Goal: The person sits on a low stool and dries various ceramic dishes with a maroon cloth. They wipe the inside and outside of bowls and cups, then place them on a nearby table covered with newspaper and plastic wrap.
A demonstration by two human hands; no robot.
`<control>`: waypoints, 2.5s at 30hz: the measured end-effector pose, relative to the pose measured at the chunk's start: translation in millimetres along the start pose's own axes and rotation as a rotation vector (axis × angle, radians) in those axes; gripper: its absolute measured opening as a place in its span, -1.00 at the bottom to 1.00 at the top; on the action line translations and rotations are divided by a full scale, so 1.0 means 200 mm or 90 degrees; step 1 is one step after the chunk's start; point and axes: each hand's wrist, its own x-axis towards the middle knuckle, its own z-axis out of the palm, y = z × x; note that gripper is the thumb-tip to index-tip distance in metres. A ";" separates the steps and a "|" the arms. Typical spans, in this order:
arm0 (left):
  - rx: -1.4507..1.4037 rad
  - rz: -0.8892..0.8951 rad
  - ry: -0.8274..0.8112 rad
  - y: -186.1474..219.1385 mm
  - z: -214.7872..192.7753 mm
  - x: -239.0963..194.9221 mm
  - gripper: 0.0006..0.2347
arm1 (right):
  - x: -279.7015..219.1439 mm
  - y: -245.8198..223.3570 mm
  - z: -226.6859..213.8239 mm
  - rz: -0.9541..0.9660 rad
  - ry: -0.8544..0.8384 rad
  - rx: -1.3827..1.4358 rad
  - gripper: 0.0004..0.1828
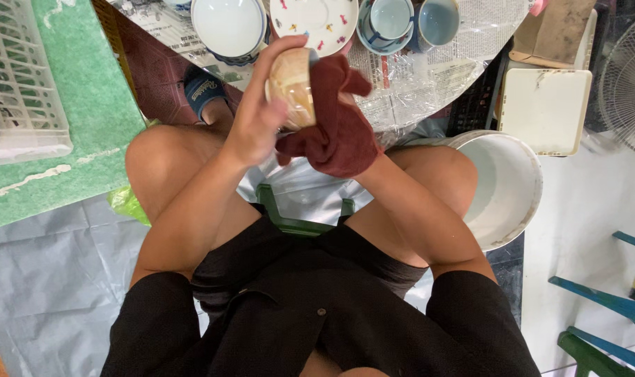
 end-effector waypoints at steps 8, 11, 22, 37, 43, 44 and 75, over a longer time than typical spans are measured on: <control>0.632 0.338 -0.070 0.06 -0.05 0.04 -0.21 | -0.02 -0.28 -0.12 -0.168 0.057 -0.112 -0.53; 0.582 0.354 -0.087 0.04 -0.02 0.03 -0.18 | -0.02 -0.27 -0.12 0.057 0.222 -0.116 -0.49; -0.040 0.164 0.037 -0.11 0.09 -0.02 -0.22 | -0.04 -0.35 -0.03 -0.138 0.080 -0.094 -0.27; 0.270 0.327 -0.116 0.03 -0.01 0.02 -0.41 | -0.03 -0.33 -0.06 -0.050 0.056 0.100 -0.07; 0.483 0.341 -0.106 0.16 -0.03 0.03 -0.33 | -0.07 -0.25 -0.05 0.005 0.010 0.215 -0.21; 0.550 0.361 -0.085 0.17 -0.02 0.05 -0.30 | -0.08 -0.24 -0.04 0.014 0.019 0.209 -0.22; 0.786 0.274 -0.095 0.14 0.07 0.08 -0.19 | 0.08 -0.70 0.04 -0.104 0.170 0.323 -0.23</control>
